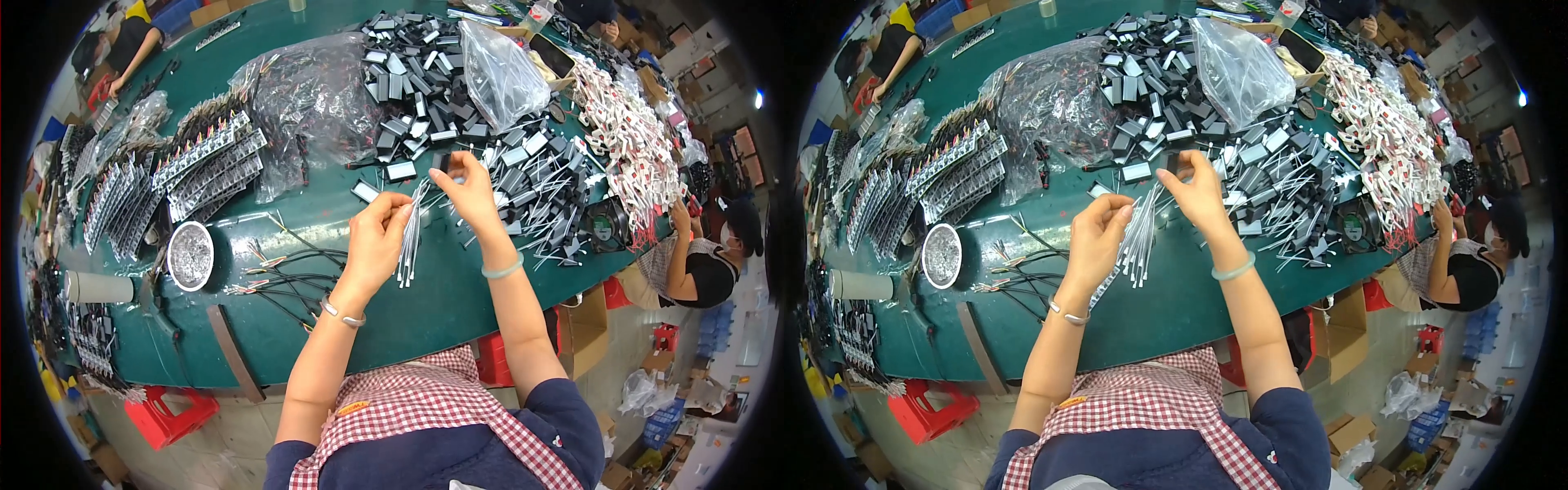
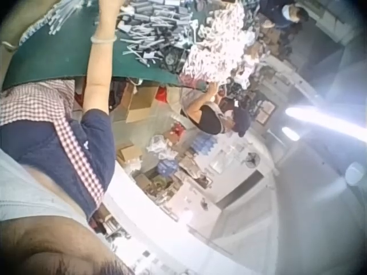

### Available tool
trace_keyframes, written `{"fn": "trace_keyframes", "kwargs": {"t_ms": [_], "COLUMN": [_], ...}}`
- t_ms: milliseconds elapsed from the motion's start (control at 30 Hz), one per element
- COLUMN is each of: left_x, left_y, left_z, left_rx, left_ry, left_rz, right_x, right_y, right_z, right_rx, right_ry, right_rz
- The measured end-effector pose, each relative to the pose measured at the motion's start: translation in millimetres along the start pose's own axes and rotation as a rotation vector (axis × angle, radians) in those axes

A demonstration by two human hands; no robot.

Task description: The person inserts multiple white wires into small black plastic housing units by hand, assembling electronic components at a factory workbench.

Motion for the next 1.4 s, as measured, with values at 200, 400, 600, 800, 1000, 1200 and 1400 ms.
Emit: {"fn": "trace_keyframes", "kwargs": {"t_ms": [200, 400, 600, 800, 1000, 1200, 1400], "left_x": [-6.8, -10.7, -12.5, -13.4, -12.9, -12.2, -10.9], "left_y": [-23.4, -35.7, -35.9, -37.0, -34.2, -35.7, -34.3], "left_z": [-4.9, -8.2, -8.7, -8.0, -9.1, -7.9, -5.5], "left_rx": [0.137, 0.206, 0.225, 0.265, 0.281, 0.251, 0.317], "left_ry": [-0.024, -0.025, -0.005, -0.031, -0.021, -0.004, -0.018], "left_rz": [-0.207, -0.286, -0.277, -0.358, -0.411, -0.293, -0.353], "right_x": [-47.8, -59.3, -66.1, -69.0, -67.5, -68.2, -70.2], "right_y": [23.7, 27.1, 34.8, 40.9, 41.8, 44.2, 50.8], "right_z": [-5.0, -2.0, 2.1, 4.5, 3.8, 7.3, 11.4], "right_rx": [0.804, 0.896, 0.878, 0.756, 0.764, 0.624, 0.461], "right_ry": [0.364, 0.431, 0.39, 0.302, 0.269, 0.23, 0.171], "right_rz": [-0.417, -0.41, -0.356, -0.308, -0.295, -0.21, -0.204]}}
Point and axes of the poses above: each hand's wrist, its own x-axis towards the middle knuckle, its own z-axis out of the back of the hand, y = z × x, the point moved 3 cm from there along x, towards the middle knuckle, and after that the axes turned 15 degrees about -z, right-handed, at the moved point
